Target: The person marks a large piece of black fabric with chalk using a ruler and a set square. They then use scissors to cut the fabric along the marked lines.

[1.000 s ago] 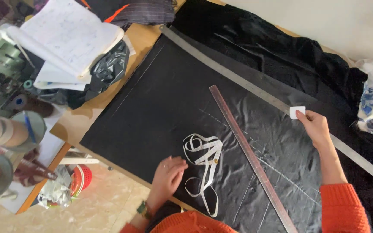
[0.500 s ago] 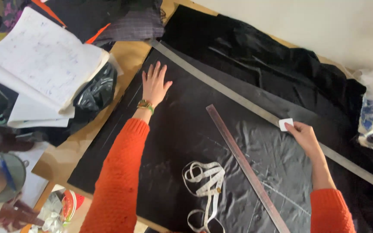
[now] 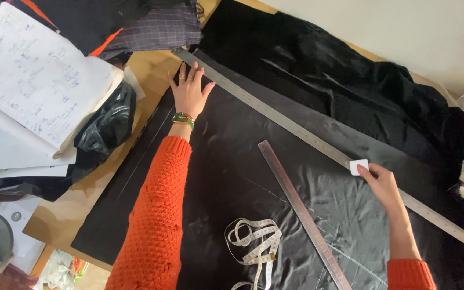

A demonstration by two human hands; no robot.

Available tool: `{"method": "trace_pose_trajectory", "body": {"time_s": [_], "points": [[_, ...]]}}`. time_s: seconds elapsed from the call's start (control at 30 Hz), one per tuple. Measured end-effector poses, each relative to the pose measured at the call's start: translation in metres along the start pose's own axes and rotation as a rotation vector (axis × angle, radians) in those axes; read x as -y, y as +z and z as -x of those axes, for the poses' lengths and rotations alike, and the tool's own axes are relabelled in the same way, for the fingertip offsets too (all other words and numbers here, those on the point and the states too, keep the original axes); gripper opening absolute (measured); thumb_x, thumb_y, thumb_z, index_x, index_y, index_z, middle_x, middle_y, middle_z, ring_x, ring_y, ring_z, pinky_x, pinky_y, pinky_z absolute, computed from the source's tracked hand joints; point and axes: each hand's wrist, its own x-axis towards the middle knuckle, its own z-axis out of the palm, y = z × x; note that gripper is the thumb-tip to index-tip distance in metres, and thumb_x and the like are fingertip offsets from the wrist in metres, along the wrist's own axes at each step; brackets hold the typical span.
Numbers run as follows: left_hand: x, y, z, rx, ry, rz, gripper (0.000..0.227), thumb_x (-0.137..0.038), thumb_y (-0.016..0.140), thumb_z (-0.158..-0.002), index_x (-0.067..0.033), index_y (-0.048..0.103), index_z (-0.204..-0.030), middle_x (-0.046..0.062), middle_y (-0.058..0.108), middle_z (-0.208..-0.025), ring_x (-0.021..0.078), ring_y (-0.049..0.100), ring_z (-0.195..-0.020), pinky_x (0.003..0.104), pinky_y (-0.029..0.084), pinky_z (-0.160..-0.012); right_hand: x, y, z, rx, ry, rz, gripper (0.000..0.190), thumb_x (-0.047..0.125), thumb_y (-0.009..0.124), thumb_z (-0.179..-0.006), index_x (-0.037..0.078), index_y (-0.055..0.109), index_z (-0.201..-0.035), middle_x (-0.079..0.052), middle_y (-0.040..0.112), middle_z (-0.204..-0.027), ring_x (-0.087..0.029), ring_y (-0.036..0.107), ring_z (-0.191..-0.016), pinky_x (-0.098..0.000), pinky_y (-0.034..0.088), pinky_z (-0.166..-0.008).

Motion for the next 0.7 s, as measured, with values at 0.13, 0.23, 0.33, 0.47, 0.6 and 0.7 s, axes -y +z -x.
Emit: {"method": "trace_pose_trajectory", "body": {"time_s": [0.13, 0.23, 0.33, 0.47, 0.6, 0.7], "points": [[-0.008, -0.004, -0.004, -0.046, 0.014, 0.008, 0.052, -0.06, 0.063, -0.099, -0.0117, 0.064, -0.117, 0.01, 0.062, -0.144, 0.0428, 0.049, -0.137, 0.079, 0.023, -0.108, -0.052, 0.016, -0.022, -0.149, -0.319, 0.128, 0.035, 0.027, 0.066, -0.106, 0.0, 0.066, -0.083, -0.008, 0.052, -0.078, -0.019, 0.047, -0.076, -0.0374, 0.034, -0.068], [-0.019, -0.009, -0.009, -0.069, 0.015, -0.063, 0.069, -0.074, 0.069, -0.089, -0.0082, 0.067, -0.112, 0.016, 0.067, -0.136, 0.0417, 0.052, -0.133, 0.078, 0.029, -0.103, -0.084, 0.025, -0.011, -0.447, -0.335, 0.204, 0.036, 0.032, 0.065, -0.107, -0.003, 0.071, -0.108, -0.018, 0.064, -0.129, -0.038, 0.053, -0.117, -0.0532, 0.037, -0.097], [-0.041, -0.026, -0.011, 0.038, -0.023, -0.142, 0.091, -0.085, 0.068, -0.08, -0.0035, 0.067, -0.118, 0.017, 0.061, -0.14, 0.0395, 0.046, -0.135, 0.074, 0.034, -0.097, -0.113, 0.02, 0.015, -0.667, -0.322, 0.232, 0.025, 0.02, 0.061, -0.106, -0.004, 0.065, -0.098, -0.018, 0.068, -0.124, -0.041, 0.058, -0.108, -0.0518, 0.041, -0.091], [-0.051, -0.036, -0.01, 0.062, -0.006, -0.267, 0.094, -0.087, 0.071, -0.081, -0.0016, 0.068, -0.122, 0.025, 0.067, -0.123, 0.0411, 0.059, -0.112, 0.064, 0.044, -0.079, -0.168, -0.018, 0.05, -0.884, -0.227, 0.236, 0.023, 0.011, 0.061, -0.107, -0.008, 0.066, -0.119, -0.027, 0.066, -0.115, -0.047, 0.06, -0.111, -0.0553, 0.043, -0.097], [-0.041, -0.025, -0.016, 0.117, 0.014, -0.304, 0.112, -0.089, 0.069, -0.09, 0.0111, 0.058, -0.139, 0.033, 0.067, -0.13, 0.044, 0.058, -0.119, 0.074, 0.044, -0.074, -0.26, -0.073, 0.059, -0.991, 0.1, 0.155, 0.028, 0.035, 0.052, -0.107, 0.009, 0.055, -0.097, -0.017, 0.063, -0.101, -0.04, 0.055, -0.102, -0.0543, 0.038, -0.082], [-0.036, -0.023, -0.016, 0.159, 0.015, -0.185, 0.11, -0.076, 0.08, -0.092, 0.0193, 0.055, -0.141, 0.04, 0.065, -0.133, 0.0481, 0.05, -0.128, 0.075, 0.037, -0.08, -0.269, -0.102, 0.064, -1.056, 0.21, -0.088, 0.027, 0.038, 0.061, -0.106, 0.017, 0.054, -0.089, 0.005, 0.047, -0.076, -0.011, 0.043, -0.076, -0.0388, 0.037, -0.073]]}}
